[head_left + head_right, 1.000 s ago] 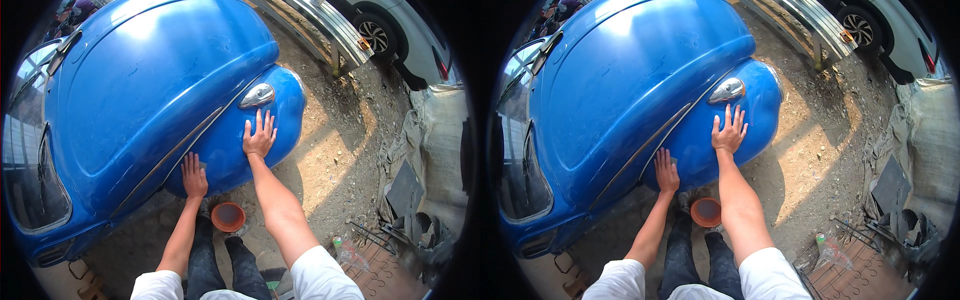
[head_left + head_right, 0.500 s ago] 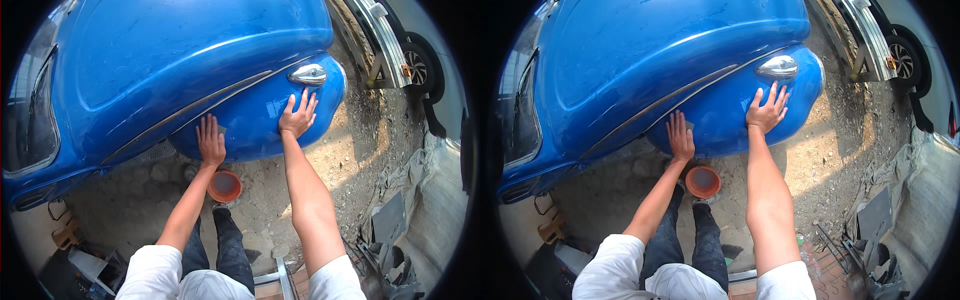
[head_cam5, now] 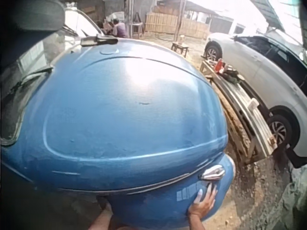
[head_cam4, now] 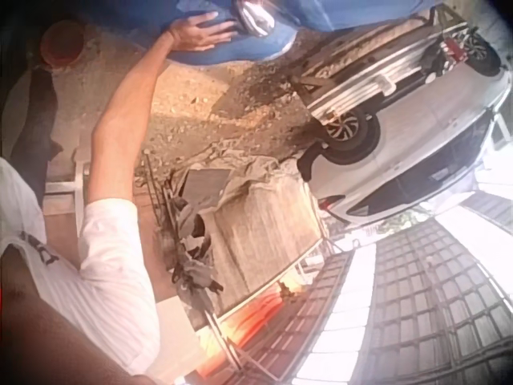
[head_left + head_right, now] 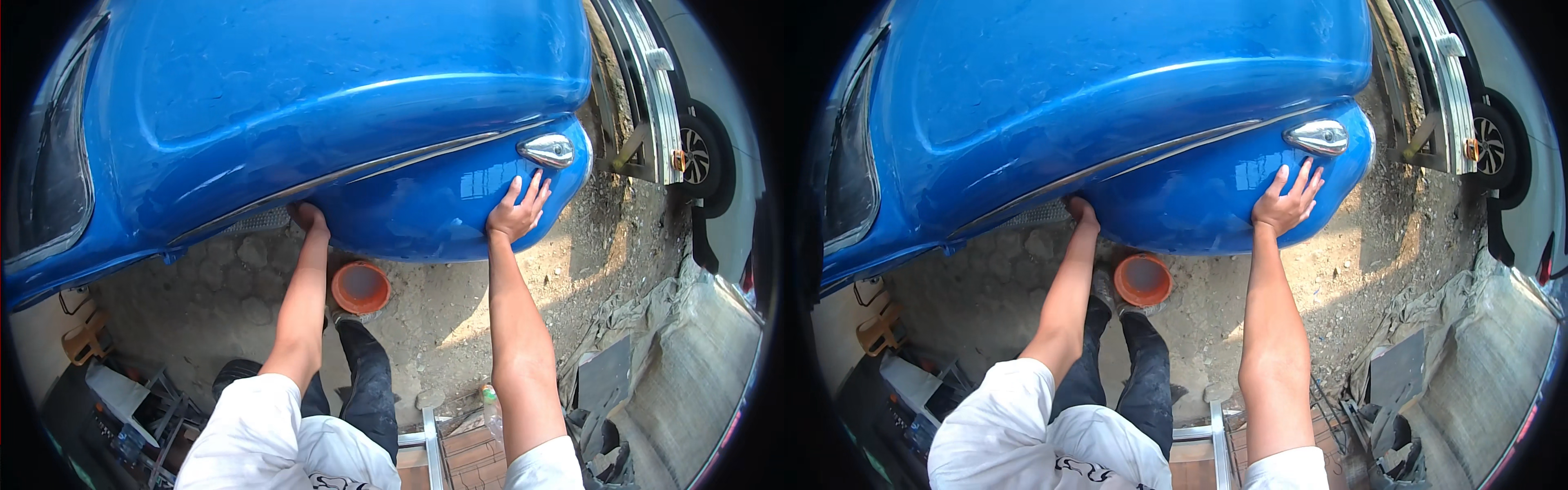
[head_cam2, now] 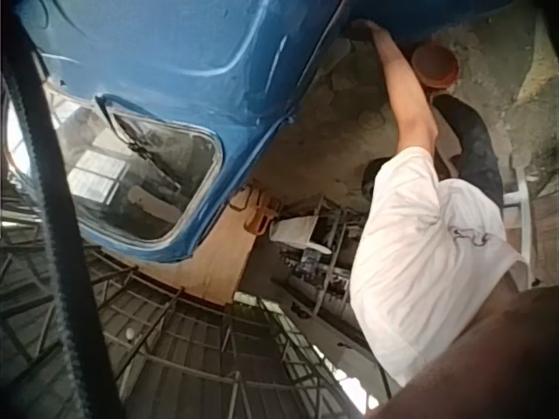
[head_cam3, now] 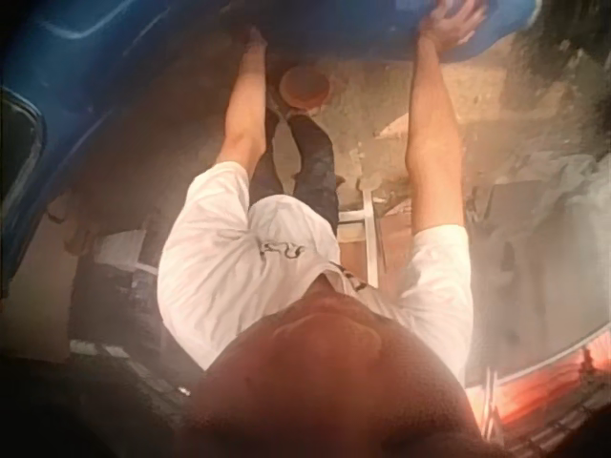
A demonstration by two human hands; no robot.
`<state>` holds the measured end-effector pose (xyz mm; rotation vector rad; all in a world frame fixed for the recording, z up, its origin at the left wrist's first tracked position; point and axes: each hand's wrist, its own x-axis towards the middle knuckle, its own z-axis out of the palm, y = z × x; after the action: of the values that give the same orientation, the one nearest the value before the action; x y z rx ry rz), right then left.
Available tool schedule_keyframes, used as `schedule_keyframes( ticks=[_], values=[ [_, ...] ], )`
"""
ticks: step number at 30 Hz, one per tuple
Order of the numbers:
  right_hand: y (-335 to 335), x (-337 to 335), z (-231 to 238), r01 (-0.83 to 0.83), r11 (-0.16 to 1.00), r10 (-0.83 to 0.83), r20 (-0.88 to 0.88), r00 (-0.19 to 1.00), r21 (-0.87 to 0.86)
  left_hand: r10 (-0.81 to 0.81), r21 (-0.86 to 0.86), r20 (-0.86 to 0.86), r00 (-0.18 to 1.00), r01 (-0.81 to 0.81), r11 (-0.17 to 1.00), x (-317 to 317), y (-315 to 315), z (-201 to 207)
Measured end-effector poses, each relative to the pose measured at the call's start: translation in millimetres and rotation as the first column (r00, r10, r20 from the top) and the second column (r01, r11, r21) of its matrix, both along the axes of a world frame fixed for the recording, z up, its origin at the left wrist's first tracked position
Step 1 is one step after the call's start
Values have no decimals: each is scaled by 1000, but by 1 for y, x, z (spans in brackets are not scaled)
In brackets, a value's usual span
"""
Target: The person dips sandpaper into a bucket of water and sands the exterior panels of a car by hand.
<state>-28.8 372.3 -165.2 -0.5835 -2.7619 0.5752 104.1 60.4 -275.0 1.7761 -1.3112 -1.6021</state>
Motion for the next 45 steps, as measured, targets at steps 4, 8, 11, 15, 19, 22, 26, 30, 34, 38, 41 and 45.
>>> schedule_keyframes(
  ticks=[4,8,11,15,19,22,26,30,34,38,41,45],
  values=[
    [-10,-2,-1,-32,999,32,2,999,12,-223,-208,236,946,273,939,24,-16,-20],
    [6,0,6,-30,999,30,14,999,10,-398,-207,301,867,466,860,20,104,26],
    [9,-3,1,-37,999,37,-17,999,24,-355,-250,340,871,448,859,10,119,45],
    [5,-5,7,-68,998,69,-27,997,17,-345,-186,310,886,413,892,8,112,53],
    [-4,1,4,-45,998,40,98,994,53,-237,-235,257,937,299,925,14,90,52],
    [13,-11,1,-132,983,129,32,991,130,-220,-267,166,961,258,929,55,114,73],
    [-24,30,39,-738,668,738,-39,673,-92,-93,-298,346,933,204,933,154,139,76],
    [-119,102,64,-999,-31,982,184,-36,-29,-114,-64,609,785,192,979,266,193,65],
    [-168,129,20,-975,-165,961,249,-125,147,-212,109,796,567,209,972,327,264,53],
    [-171,139,-18,-946,-225,889,446,-102,234,-299,271,719,628,143,952,346,330,37],
    [-168,131,-38,-888,-323,900,397,-181,328,-308,327,680,665,100,940,332,331,31],
    [-218,118,-65,-765,-595,770,446,-457,245,-331,378,660,674,83,922,329,316,26]
  ],
)
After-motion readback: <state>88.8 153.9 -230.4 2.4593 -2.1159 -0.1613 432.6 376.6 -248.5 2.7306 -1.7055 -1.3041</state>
